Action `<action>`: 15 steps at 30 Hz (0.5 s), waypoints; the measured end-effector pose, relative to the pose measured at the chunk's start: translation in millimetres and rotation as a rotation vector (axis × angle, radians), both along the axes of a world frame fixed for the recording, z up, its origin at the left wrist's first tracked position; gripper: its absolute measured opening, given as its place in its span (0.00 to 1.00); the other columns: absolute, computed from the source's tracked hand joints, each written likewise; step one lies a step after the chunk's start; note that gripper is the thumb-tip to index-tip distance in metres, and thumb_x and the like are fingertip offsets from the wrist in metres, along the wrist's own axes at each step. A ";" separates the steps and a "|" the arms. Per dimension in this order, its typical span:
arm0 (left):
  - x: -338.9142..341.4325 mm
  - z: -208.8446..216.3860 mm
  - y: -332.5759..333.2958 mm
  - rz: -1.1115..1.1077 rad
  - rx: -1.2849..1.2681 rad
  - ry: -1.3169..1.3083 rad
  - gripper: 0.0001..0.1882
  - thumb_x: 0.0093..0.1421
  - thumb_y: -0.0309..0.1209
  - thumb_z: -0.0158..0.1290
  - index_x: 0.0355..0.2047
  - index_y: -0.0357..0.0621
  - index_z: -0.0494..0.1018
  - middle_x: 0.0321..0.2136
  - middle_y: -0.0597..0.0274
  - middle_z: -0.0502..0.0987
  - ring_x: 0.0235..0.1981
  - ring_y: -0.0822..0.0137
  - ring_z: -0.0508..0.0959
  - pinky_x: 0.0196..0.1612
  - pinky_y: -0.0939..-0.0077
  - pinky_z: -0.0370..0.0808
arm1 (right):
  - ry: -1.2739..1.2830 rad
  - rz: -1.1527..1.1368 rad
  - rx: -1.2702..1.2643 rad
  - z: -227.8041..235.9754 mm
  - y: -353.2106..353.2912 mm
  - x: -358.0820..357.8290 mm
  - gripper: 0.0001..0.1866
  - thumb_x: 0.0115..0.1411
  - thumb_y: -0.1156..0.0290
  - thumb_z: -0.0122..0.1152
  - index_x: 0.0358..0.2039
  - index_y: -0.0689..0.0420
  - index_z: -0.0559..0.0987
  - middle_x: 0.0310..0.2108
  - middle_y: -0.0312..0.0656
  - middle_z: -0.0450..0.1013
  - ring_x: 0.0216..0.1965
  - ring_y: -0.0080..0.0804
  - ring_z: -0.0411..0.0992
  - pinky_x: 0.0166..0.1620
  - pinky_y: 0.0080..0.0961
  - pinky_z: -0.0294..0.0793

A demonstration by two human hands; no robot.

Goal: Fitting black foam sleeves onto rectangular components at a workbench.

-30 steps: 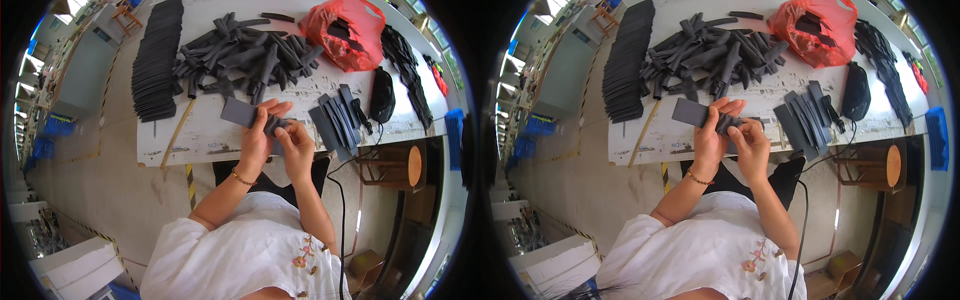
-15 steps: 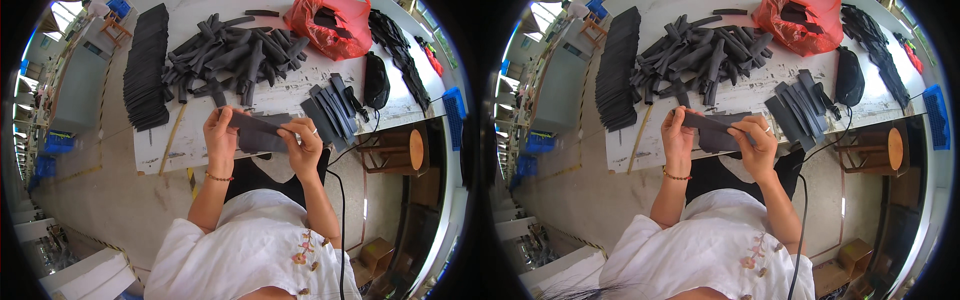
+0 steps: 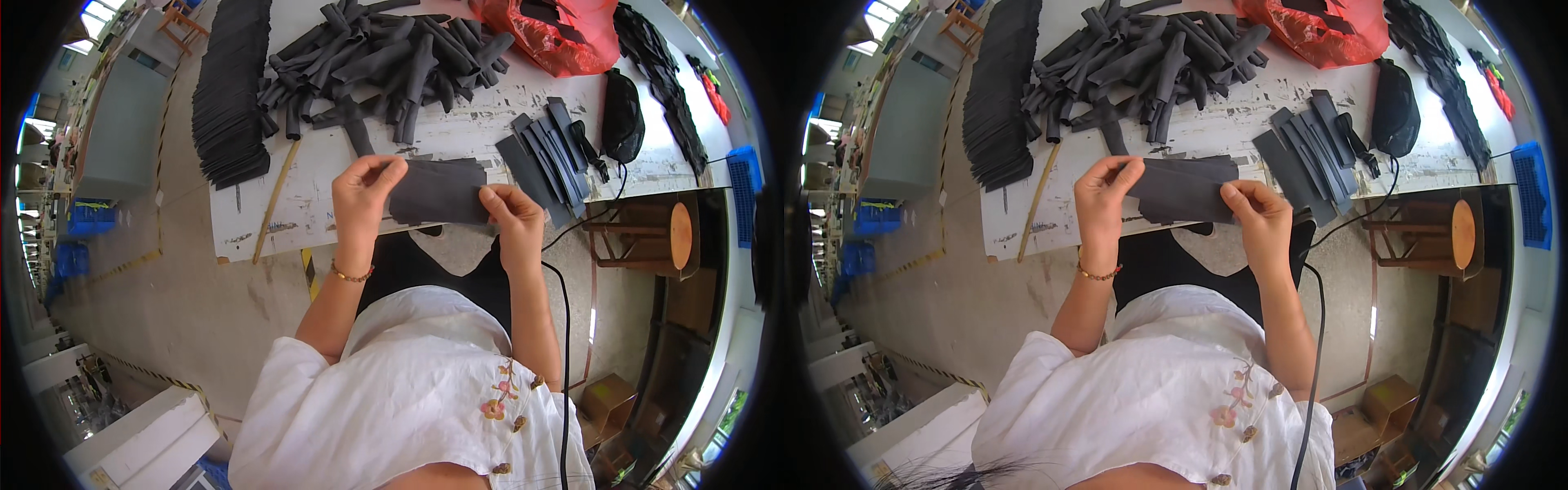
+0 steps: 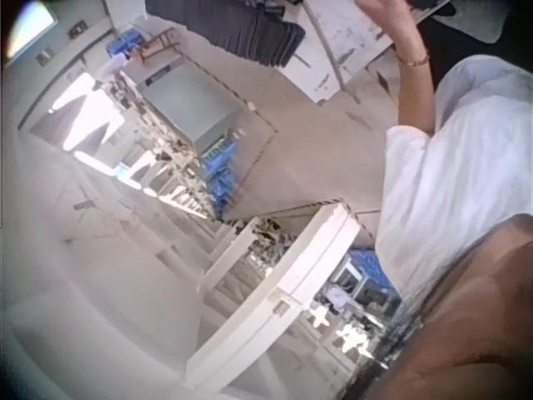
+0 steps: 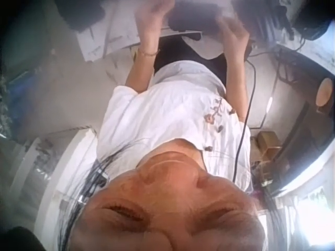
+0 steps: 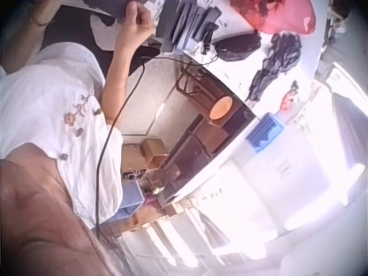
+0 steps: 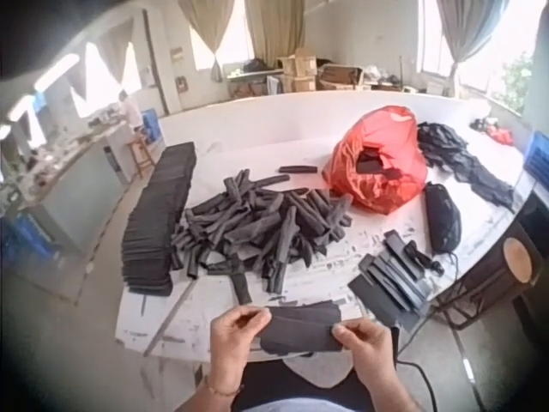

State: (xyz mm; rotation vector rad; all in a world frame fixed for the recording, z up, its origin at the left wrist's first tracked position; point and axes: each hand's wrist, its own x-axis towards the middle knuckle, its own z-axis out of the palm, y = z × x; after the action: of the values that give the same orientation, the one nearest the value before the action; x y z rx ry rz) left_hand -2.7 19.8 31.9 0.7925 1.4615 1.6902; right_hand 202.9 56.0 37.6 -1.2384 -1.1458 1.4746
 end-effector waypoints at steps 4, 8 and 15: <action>-3.9 -44.3 -6.2 -0.005 -0.044 0.364 0.08 0.53 0.30 0.64 0.30 0.39 0.79 0.26 0.65 0.78 0.27 0.75 0.73 0.31 0.82 0.70 | -0.275 -0.043 0.120 -34.9 -6.7 5.6 0.08 0.55 0.74 0.67 0.35 0.61 0.80 0.23 0.28 0.70 0.24 0.14 0.63 0.30 0.14 0.63; -63.8 -67.0 24.5 0.314 -0.136 0.624 0.13 0.58 0.38 0.59 0.30 0.40 0.78 0.23 0.62 0.79 0.24 0.71 0.75 0.31 0.76 0.72 | -0.599 -0.079 0.335 -37.2 -0.7 12.4 0.09 0.56 0.74 0.66 0.35 0.62 0.77 0.25 0.36 0.69 0.25 0.21 0.65 0.30 0.19 0.66; -96.5 -60.4 73.3 0.165 -0.479 1.026 0.22 0.53 0.50 0.60 0.26 0.40 0.78 0.21 0.57 0.79 0.24 0.61 0.79 0.30 0.71 0.72 | -1.136 -0.296 0.665 -65.4 66.5 38.6 0.13 0.52 0.68 0.67 0.35 0.59 0.78 0.36 0.43 0.72 0.41 0.44 0.69 0.42 0.37 0.69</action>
State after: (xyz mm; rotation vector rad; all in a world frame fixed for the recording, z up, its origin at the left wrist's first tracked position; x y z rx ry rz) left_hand -99.2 93.1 -28.5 1.3687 2.5364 0.9240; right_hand 241.5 122.5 -27.8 -1.6439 -1.8356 -0.0006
